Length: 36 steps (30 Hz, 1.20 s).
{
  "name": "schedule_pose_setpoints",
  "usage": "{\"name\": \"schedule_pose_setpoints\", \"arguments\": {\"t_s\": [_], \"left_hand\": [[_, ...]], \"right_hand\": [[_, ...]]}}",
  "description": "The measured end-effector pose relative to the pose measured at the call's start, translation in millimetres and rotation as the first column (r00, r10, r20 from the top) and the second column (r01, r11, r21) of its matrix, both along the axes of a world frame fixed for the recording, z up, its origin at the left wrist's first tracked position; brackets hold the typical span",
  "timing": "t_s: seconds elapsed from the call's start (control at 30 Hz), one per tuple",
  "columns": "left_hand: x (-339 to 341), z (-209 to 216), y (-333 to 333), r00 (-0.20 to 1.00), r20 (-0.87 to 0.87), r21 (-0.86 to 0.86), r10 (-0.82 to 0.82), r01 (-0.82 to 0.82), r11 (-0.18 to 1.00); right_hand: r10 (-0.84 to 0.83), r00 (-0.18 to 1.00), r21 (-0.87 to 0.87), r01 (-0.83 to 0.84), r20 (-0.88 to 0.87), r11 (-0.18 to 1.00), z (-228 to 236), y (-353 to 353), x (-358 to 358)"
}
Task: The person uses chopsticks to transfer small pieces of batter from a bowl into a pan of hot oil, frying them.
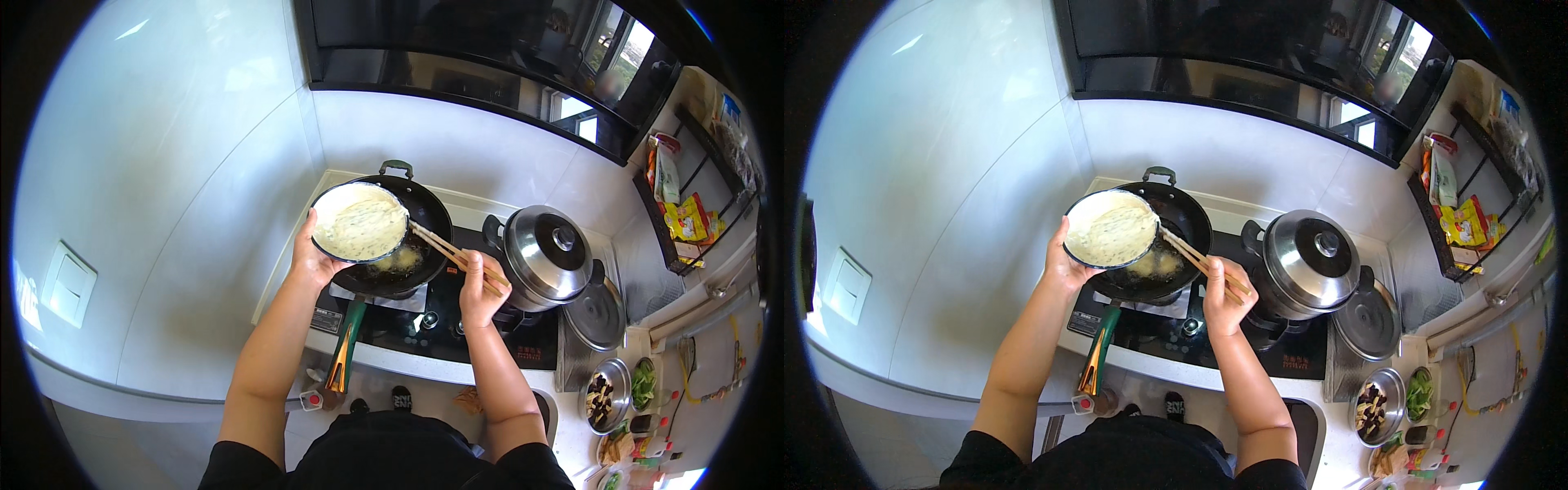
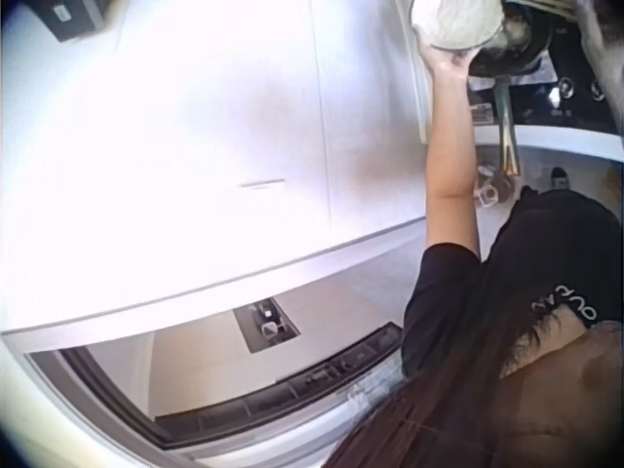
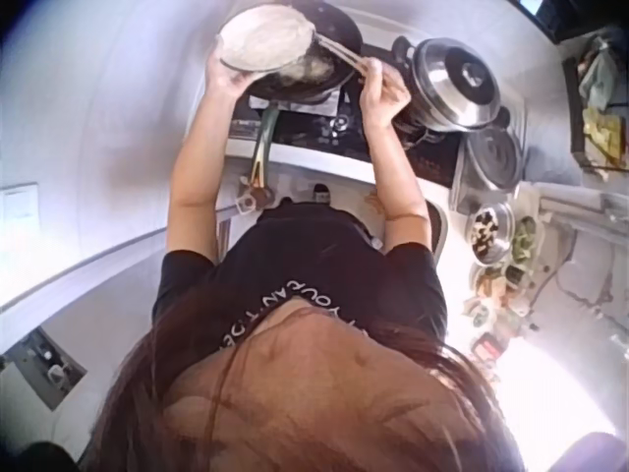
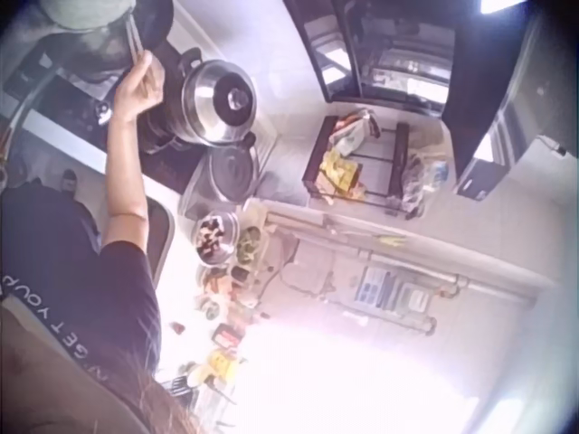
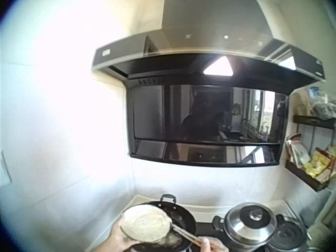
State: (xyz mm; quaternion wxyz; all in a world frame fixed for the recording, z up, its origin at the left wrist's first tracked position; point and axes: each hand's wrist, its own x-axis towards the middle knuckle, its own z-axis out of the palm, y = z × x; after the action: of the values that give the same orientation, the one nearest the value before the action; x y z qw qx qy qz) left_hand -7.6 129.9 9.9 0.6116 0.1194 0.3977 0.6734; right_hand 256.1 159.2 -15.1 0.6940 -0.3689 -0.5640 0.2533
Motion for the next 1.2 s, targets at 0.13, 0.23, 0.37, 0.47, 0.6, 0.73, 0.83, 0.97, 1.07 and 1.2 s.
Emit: {"name": "schedule_pose_setpoints", "arguments": {"t_s": [0.13, 0.23, 0.37, 0.47, 0.6, 0.73, 0.83, 0.97, 1.07, 1.2], "left_hand": [[-1, 5, -4, 1.0, -0.016, -0.02, -0.007, 0.006, 1.0], [0, 8, -7, 1.0, -0.03, -0.046, 0.0, -0.001, 0.999], [-4, 7, -12, 1.0, -0.012, -0.033, -0.018, 0.018, 0.999], [-4, 5, -15, 1.0, -0.004, -0.031, -0.016, 0.016, 0.999], [-6, 1, -21, 0.999, -0.047, -0.043, -0.009, 0.007, 0.999], [-12, -8, -37, 0.999, -0.052, 0.012, 0.007, -0.006, 1.0], [-18, -12, -56, 1.0, -0.005, 0.065, 0.012, -0.011, 0.998], [-35, -28, -78, 0.996, 0.084, 0.142, -0.02, 0.008, 0.99], [-42, -32, -90, 0.993, 0.114, 0.155, -0.015, -0.003, 0.988], [-46, -39, -94, 0.99, 0.118, 0.11, 0.073, -0.086, 0.99]], "right_hand": [[-0.01, 1.0, 0.1, 0.01, -0.001, 0.995, 11, 8, -10], [0.02, 0.999, 0.193, -0.025, 0.029, 0.981, 28, 7, -15], [0.152, 0.976, 0.212, -0.184, 0.157, 0.96, 46, 0, -19], [0.211, 0.915, 0.257, -0.308, 0.344, 0.916, 56, 2, -22], [0.148, 0.835, 0.434, -0.417, 0.53, 0.798, 65, 3, -22], [0.211, 0.827, 0.333, -0.425, 0.521, 0.842, 63, 0, -23], [0.294, 0.852, 0.046, -0.347, 0.433, 0.937, 67, -9, -25], [0.449, 0.854, -0.089, -0.441, 0.262, 0.893, 83, -6, -39], [0.447, 0.823, -0.122, -0.433, 0.351, 0.893, 87, -3, -52], [0.517, 0.791, -0.251, -0.454, 0.327, 0.855, 83, -7, -67]]}}
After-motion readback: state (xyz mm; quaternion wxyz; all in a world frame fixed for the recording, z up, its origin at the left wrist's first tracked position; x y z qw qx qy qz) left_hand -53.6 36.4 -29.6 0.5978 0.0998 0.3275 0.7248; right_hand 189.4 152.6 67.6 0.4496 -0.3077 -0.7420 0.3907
